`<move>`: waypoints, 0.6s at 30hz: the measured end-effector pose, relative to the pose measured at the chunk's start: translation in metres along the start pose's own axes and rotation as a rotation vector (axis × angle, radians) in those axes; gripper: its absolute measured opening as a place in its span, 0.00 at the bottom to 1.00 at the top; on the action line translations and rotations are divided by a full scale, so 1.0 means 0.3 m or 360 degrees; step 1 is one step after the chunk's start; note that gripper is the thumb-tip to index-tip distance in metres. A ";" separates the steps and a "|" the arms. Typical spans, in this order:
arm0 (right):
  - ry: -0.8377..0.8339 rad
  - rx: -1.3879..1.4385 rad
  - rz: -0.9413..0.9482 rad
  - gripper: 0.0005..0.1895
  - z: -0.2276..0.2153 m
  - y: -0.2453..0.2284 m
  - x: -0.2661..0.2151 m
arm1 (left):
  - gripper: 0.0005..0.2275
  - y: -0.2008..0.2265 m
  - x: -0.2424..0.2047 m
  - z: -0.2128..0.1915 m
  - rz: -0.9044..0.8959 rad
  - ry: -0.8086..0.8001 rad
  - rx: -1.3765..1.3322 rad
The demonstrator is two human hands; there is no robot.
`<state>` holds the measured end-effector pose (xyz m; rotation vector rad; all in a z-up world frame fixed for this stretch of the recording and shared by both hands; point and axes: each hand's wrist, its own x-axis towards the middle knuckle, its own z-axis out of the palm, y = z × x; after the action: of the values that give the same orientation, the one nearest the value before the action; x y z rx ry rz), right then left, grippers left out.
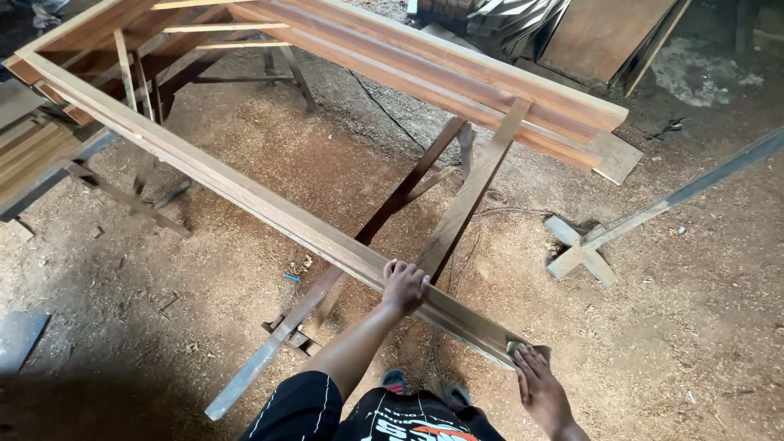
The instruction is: The person is sanding the inner edges and joints of a large rectangular wooden frame by hand using a small piece of sandpaper.
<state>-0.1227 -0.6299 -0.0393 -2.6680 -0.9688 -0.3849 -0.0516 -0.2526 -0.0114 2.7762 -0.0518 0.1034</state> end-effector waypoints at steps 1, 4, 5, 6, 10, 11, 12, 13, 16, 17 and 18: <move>0.0051 0.0018 0.0056 0.16 0.023 -0.010 0.022 | 0.17 -0.001 0.001 0.002 0.0002 0.0026 0.0015; -0.0130 -0.0124 0.0163 0.15 0.104 -0.047 0.148 | 0.17 0.007 0.004 -0.001 -0.0025 -0.0032 0.0048; -0.0110 0.0050 0.0233 0.15 0.138 -0.073 0.206 | 0.17 0.001 0.005 -0.011 -0.0062 -0.0135 0.0053; -0.0094 0.0216 0.0305 0.16 0.159 -0.099 0.255 | 0.17 0.009 0.008 -0.016 -0.0096 -0.0238 0.0049; 0.0024 0.0290 -0.0052 0.17 0.096 -0.155 0.274 | 0.16 0.044 -0.002 -0.060 -0.0188 -0.0166 0.0027; 0.0018 0.0304 -0.0111 0.19 0.067 -0.143 0.259 | 0.16 0.064 -0.016 -0.070 -0.0212 -0.0130 0.0027; -0.0025 0.0323 -0.0139 0.18 0.036 -0.113 0.230 | 0.17 0.087 -0.032 -0.076 -0.0244 -0.0098 0.0027; -0.0067 0.0341 -0.0168 0.18 -0.002 -0.063 0.191 | 0.18 0.111 -0.034 -0.083 -0.0276 -0.0107 0.0052; -0.0132 0.0411 -0.0212 0.17 -0.068 0.044 0.120 | 0.24 0.220 -0.070 -0.099 -0.0388 -0.0189 0.0089; -0.0135 0.0439 -0.0228 0.17 -0.078 0.072 0.117 | 0.26 0.269 -0.079 -0.105 -0.0426 -0.0232 0.0092; -0.0123 0.0451 -0.0253 0.18 -0.073 0.082 0.122 | 0.29 0.317 -0.097 -0.115 -0.0456 -0.0282 0.0093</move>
<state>-0.0828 -0.6344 -0.0106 -2.3740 -1.1678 -0.1625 -0.0876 -0.3284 0.0519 2.8098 0.3076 -0.2173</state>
